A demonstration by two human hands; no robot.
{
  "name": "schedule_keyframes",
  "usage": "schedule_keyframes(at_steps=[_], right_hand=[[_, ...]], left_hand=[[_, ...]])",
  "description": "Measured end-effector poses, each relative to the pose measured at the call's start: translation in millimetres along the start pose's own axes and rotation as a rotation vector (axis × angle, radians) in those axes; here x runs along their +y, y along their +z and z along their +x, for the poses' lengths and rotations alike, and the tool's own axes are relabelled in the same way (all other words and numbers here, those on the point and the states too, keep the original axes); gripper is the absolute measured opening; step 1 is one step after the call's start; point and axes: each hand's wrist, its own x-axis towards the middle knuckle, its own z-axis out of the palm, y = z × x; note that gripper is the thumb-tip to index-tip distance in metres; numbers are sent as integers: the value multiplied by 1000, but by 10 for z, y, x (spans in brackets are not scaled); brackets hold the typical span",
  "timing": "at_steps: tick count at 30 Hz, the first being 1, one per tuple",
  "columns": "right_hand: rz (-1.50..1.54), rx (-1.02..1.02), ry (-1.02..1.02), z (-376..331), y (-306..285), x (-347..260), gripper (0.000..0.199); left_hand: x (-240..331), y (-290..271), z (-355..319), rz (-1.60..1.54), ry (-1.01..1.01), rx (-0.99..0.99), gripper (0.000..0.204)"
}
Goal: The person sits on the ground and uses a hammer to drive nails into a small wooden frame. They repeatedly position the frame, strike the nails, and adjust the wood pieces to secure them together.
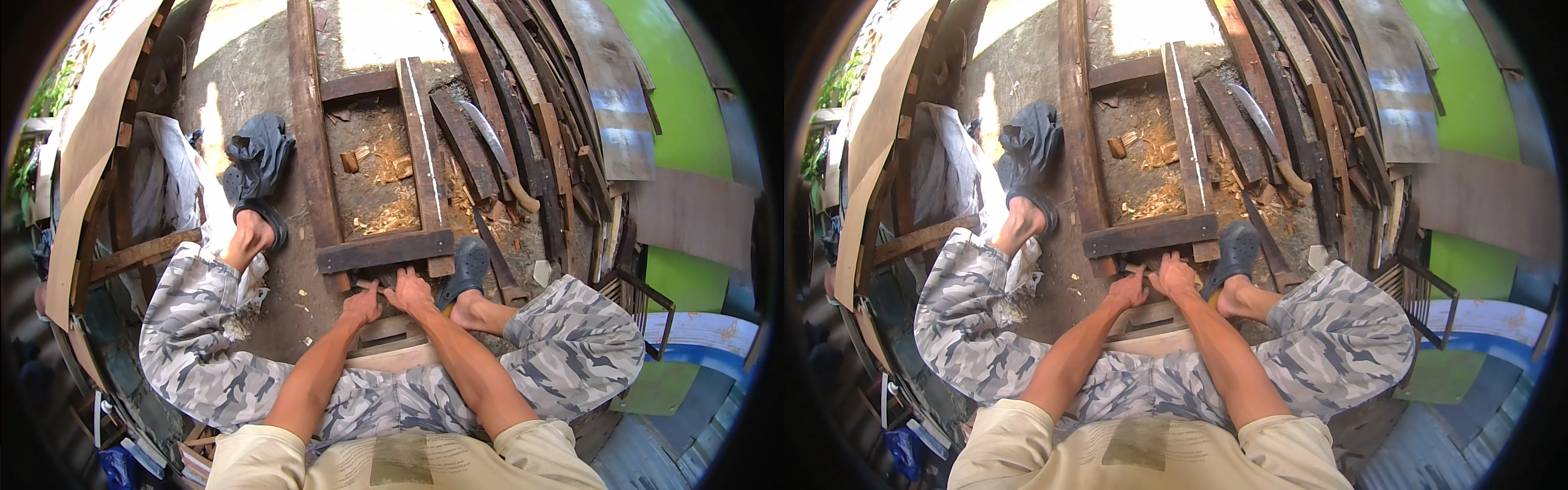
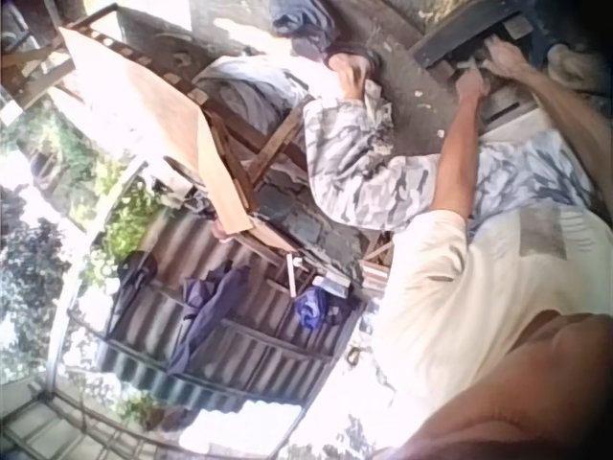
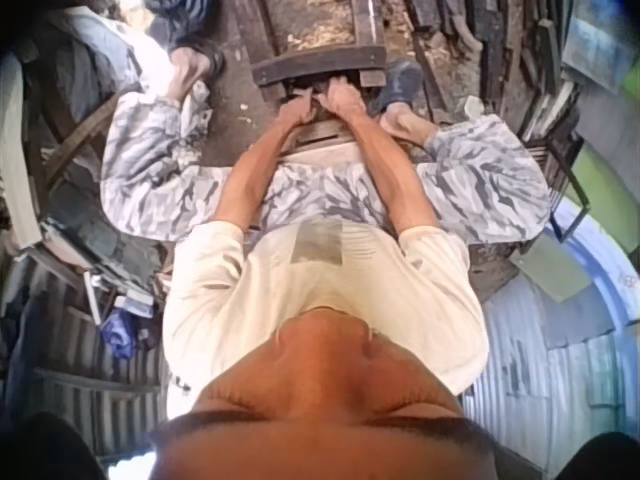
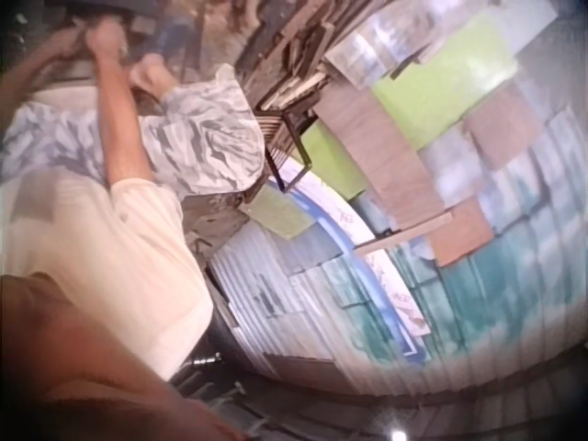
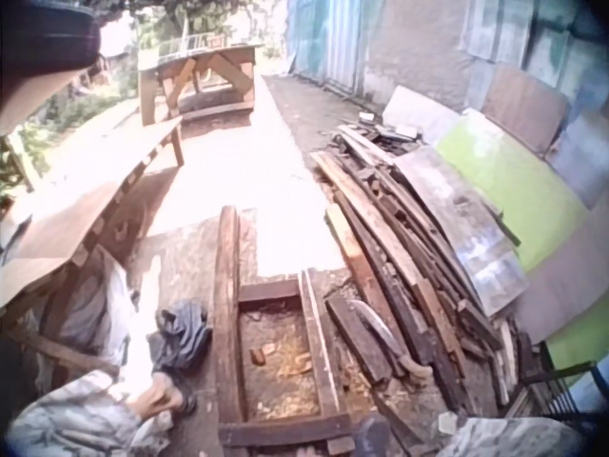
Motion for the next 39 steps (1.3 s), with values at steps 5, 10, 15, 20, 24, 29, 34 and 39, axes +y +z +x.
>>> schedule_keyframes(at_steps=[5, 10, 15, 20, 24, 29, 34, 39], right_hand=[[39, 12, 12, -68, -151, 167, 65], [9, -63, -56, -31, -198, 174, 66], [-134, -120, -227, 9, -98, -5, 58], [-183, -168, -370, 250, 337, -99, 60], [92, -56, -299, 329, 617, -203, 66], [322, -59, -38, 358, 746, -97, 77], [267, -268, 160, 414, 764, -108, 62], [559, -107, 202, 561, 943, -104, 51]], left_hand=[[18, 11, 267, 210, -60, -47, 57], [-41, 26, 226, 298, -99, -116, 41], [-517, 31, 37, 180, -219, -318, 41], [-703, -292, -149, 72, -333, -338, 47], [-937, -233, -109, -404, -403, -9, 50], [-936, -98, 16, -821, -430, 213, 51], [-954, 102, 106, -911, -481, 73, 50], [-964, 290, 184, -1015, -593, 428, 31]])
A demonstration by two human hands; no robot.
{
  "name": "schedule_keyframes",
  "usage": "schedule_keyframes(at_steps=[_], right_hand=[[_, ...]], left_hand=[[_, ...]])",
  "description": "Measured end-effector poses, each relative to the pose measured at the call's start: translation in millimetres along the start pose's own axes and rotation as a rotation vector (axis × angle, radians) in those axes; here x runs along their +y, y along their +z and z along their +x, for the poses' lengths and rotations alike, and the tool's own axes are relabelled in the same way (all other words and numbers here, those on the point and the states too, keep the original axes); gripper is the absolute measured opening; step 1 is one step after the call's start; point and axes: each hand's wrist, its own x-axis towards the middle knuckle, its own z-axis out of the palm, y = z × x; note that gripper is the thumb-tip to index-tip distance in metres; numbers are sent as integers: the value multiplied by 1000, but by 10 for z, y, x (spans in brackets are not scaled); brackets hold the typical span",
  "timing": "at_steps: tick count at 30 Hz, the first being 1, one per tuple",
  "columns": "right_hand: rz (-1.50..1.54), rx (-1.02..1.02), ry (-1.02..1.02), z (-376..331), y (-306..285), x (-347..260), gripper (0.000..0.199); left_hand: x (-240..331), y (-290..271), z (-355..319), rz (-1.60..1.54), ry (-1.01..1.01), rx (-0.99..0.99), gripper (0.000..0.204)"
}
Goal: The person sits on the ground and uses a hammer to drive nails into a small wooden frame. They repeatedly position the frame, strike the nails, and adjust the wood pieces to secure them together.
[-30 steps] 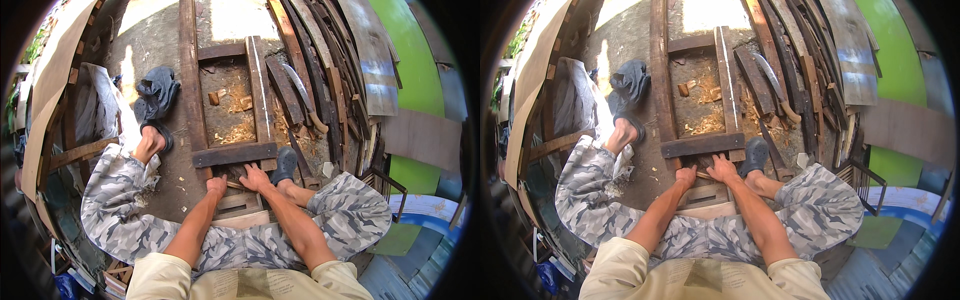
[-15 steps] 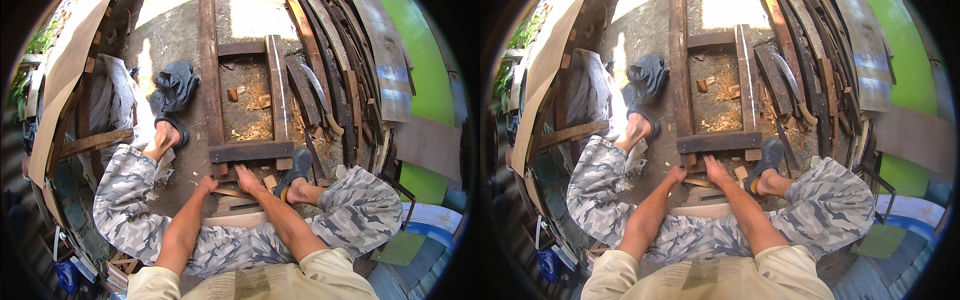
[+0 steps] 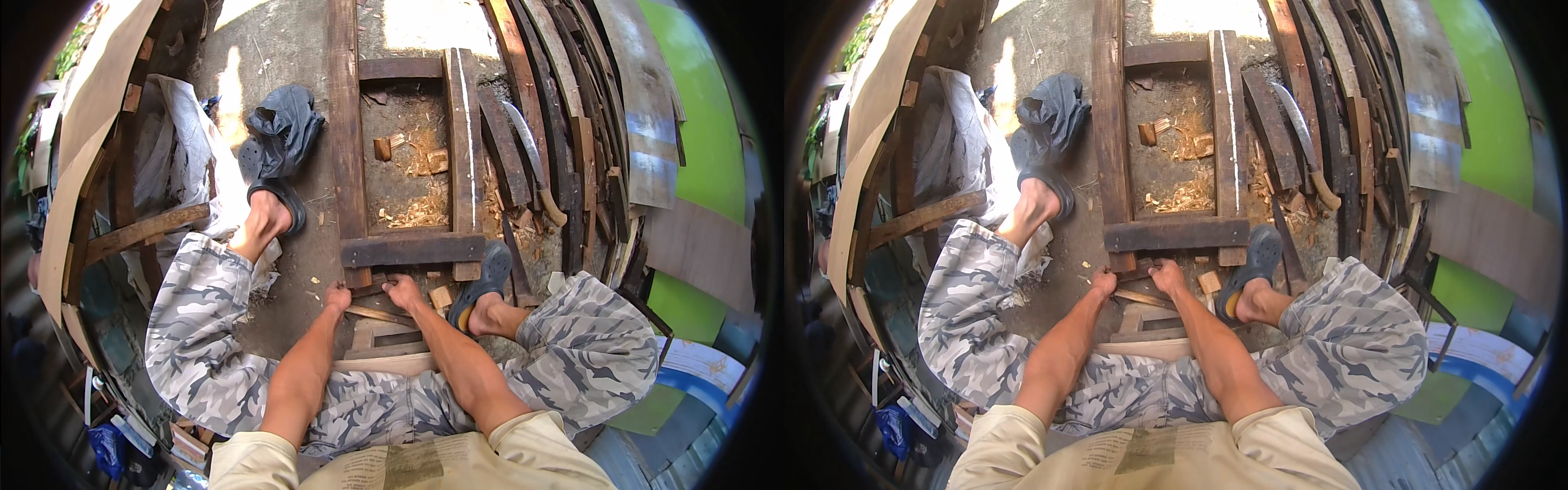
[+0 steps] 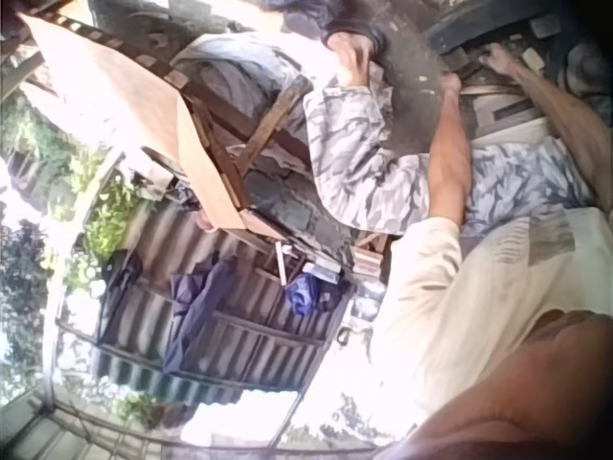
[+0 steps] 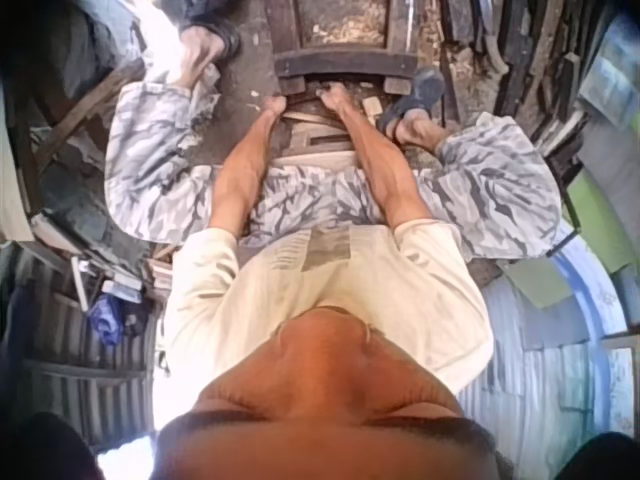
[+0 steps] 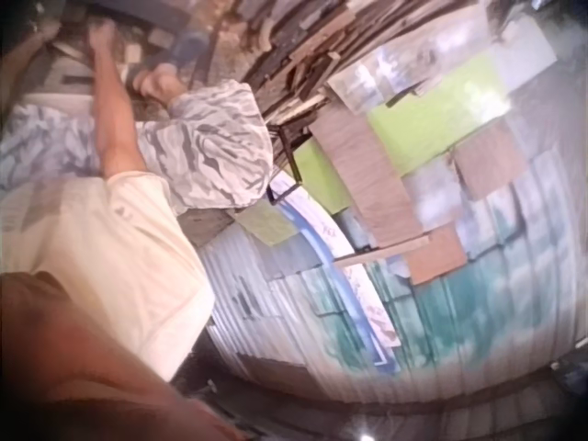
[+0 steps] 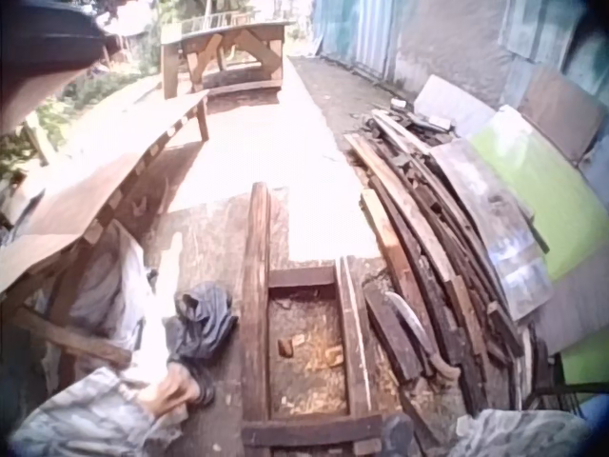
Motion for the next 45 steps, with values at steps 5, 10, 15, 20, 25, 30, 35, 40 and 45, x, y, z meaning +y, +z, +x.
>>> schedule_keyframes(at_steps=[5, 10, 15, 20, 25, 30, 35, 40, 45], right_hand=[[81, -18, 43, -53, 26, -104, 48], [120, 42, 65, -46, 117, -100, 58], [28, 57, 118, 274, 419, 281, 63], [123, -36, 227, 431, 522, 334, 57], [397, -111, 426, 32, 157, -281, 51], [302, 91, 121, 471, 591, 38, 38], [314, -66, 212, 512, 448, 7, 45], [-26, -60, 113, 53, 4, -410, 55], [-23, -89, -31, 58, -75, -192, 55]], left_hand=[[-94, -186, 305, -59, 82, -152, 28], [-80, -80, 282, -45, 121, -63, 30], [-99, -77, 416, 43, 40, -80, 33], [-94, -86, 473, 111, -61, -52, 33], [160, -126, 315, 176, -162, 106, 36], [371, -238, 367, -25, -27, 136, 38], [457, -274, 361, -175, 73, -15, 40], [601, -316, 145, -289, 109, -263, 53], [377, -215, 313, -279, 110, -266, 59]])
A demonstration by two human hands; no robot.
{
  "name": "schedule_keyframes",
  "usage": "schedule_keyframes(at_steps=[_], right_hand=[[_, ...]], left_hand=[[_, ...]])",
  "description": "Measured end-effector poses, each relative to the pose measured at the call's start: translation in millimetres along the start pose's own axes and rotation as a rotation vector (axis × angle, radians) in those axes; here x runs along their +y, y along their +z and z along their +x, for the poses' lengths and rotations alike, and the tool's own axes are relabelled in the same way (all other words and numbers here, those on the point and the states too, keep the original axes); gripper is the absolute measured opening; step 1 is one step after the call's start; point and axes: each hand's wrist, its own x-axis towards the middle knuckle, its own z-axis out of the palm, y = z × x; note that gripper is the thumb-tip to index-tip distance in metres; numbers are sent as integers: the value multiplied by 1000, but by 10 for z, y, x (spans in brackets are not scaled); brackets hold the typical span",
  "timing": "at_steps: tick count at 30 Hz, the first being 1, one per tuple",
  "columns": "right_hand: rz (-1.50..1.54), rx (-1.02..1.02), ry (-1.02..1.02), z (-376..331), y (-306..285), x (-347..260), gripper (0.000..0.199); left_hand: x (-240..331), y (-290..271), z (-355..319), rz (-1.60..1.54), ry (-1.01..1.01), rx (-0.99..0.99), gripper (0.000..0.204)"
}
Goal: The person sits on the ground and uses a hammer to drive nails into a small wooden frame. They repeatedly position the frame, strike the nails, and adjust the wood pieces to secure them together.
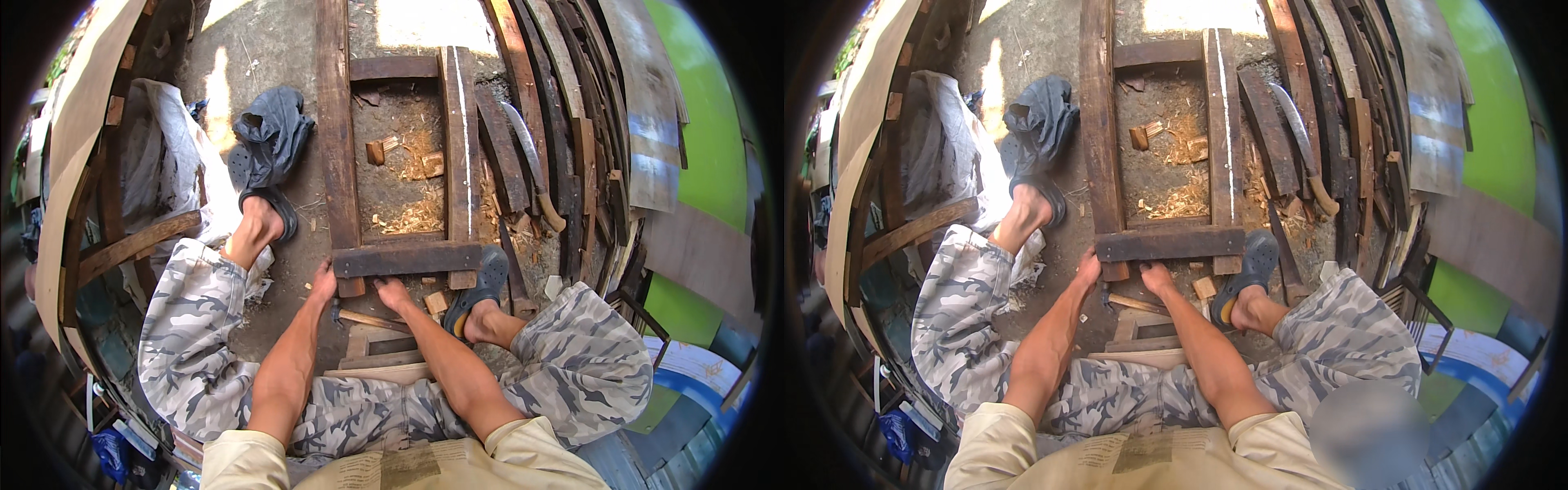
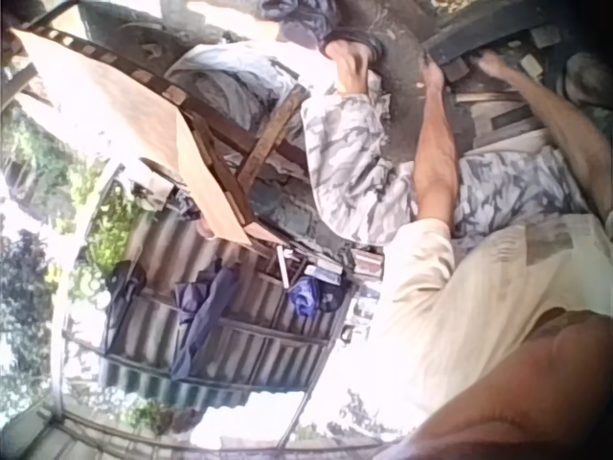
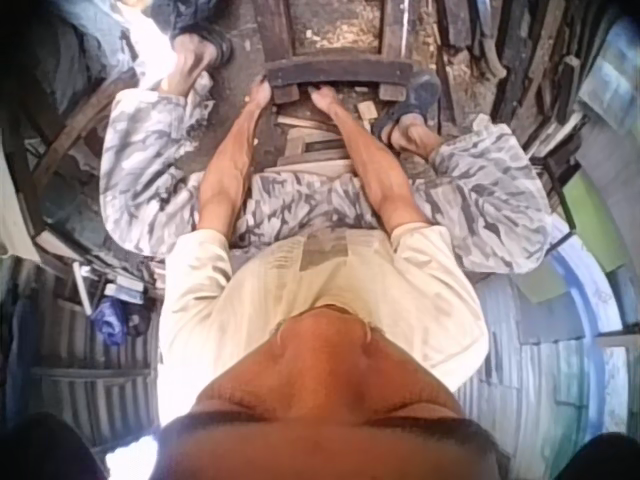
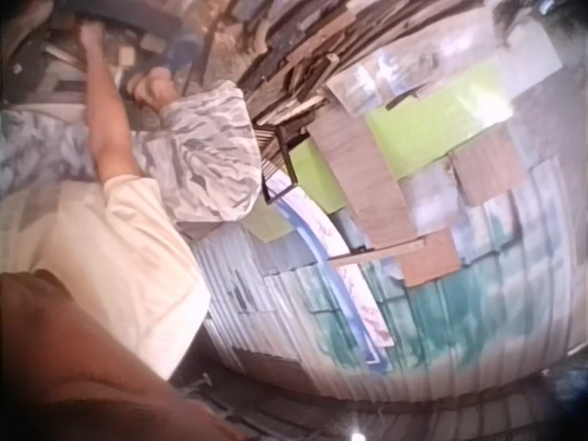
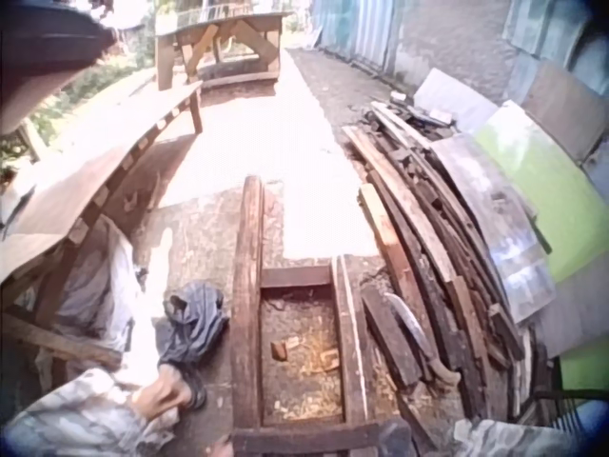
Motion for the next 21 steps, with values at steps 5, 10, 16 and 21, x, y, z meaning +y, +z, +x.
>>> schedule_keyframes(at_steps=[5, 10, 16, 21], right_hand=[[-192, 49, 37, 13, -302, 46, 53], [-525, -209, 20, -173, -487, 247, 43], [-808, -475, -155, -407, -179, 375, 40], [-921, -243, -309, -324, -5, 326, 27]], left_hand=[[130, 125, -128, 29, -101, 238, 58], [147, 200, -390, 299, -218, 385, 49], [101, 210, -432, 187, -141, 384, 49], [472, 165, -431, 121, 57, 438, 47]])
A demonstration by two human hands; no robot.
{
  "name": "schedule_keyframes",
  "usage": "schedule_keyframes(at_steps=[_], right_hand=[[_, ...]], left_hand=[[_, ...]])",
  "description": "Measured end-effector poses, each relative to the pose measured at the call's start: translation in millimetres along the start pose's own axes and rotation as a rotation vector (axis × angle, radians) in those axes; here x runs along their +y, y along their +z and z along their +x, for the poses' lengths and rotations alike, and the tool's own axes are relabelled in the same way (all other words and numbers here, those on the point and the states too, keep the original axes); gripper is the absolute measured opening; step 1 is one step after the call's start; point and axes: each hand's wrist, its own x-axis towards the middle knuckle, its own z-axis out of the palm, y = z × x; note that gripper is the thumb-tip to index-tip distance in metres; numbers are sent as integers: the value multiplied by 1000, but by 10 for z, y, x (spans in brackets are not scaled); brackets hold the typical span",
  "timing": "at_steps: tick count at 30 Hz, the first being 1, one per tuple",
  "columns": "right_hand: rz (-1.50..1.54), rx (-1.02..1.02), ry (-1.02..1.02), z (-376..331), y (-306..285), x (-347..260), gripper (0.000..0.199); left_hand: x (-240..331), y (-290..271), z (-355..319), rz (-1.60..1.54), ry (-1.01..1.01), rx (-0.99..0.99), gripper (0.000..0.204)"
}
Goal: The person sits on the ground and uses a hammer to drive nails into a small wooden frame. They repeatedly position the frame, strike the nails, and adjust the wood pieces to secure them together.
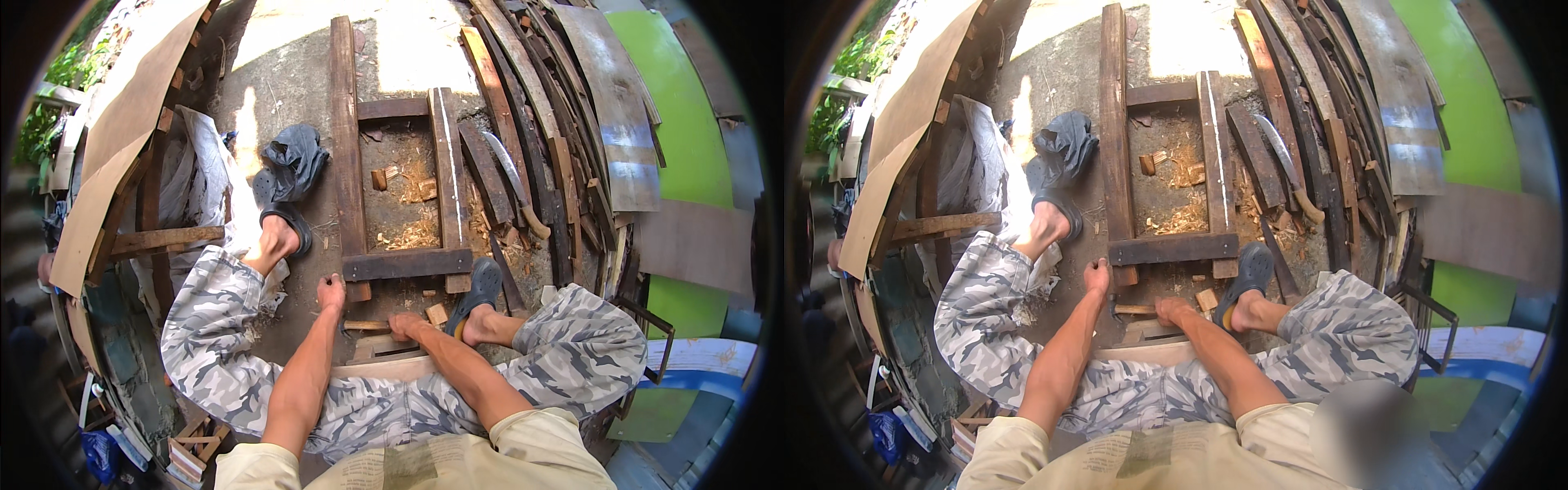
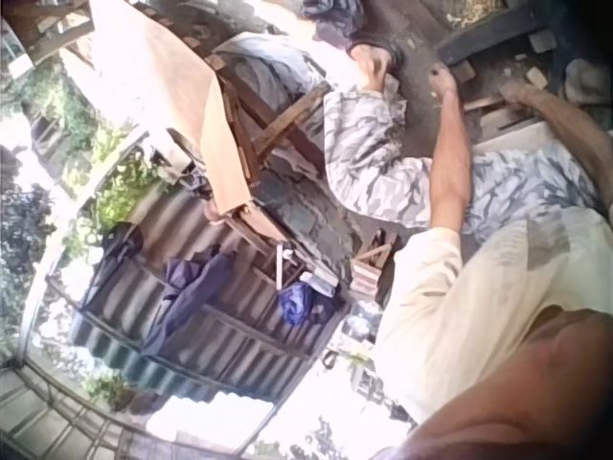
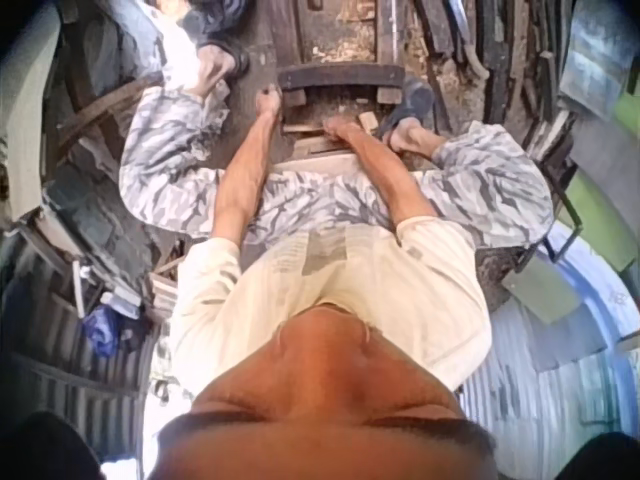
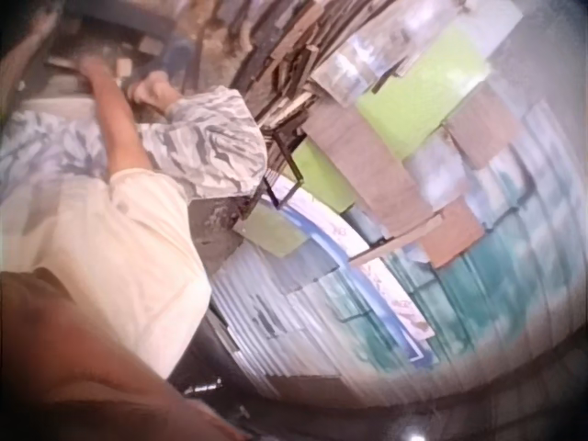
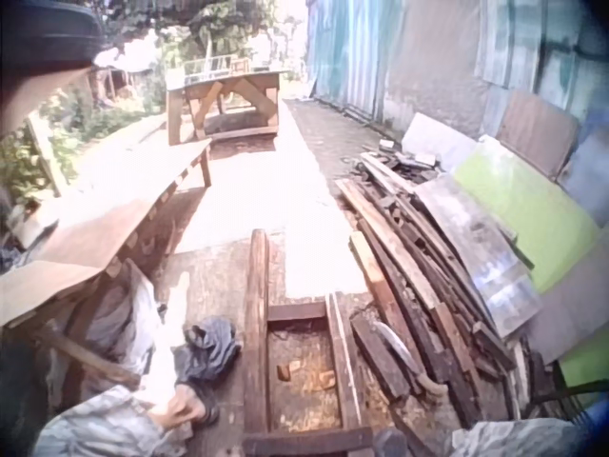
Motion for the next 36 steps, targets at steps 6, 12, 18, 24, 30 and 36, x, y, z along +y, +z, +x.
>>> schedule_keyframes(at_steps=[6, 12, 18, 24, 30, 36], right_hand=[[-202, 150, -194, -339, -677, -376, 16], [-127, -49, -105, -1338, -1596, -33, 54], [147, 273, 81, -2406, -1891, 1108, 50], [467, 766, 417, -2732, -1684, 1547, 49], [596, 633, 526, -2273, -1618, 1509, 50], [930, 265, 494, -1713, -1510, 1769, 69]], left_hand=[[527, -161, 95, -145, 229, 89, 44], [935, -296, 133, -249, 303, 82, 42], [982, 70, -285, 272, 644, 169, 63], [1033, 503, -1093, 731, 904, -274, 102], [913, 506, -1080, 1038, 883, -483, 125], [1133, 542, -1063, 1125, 725, -635, 138]])
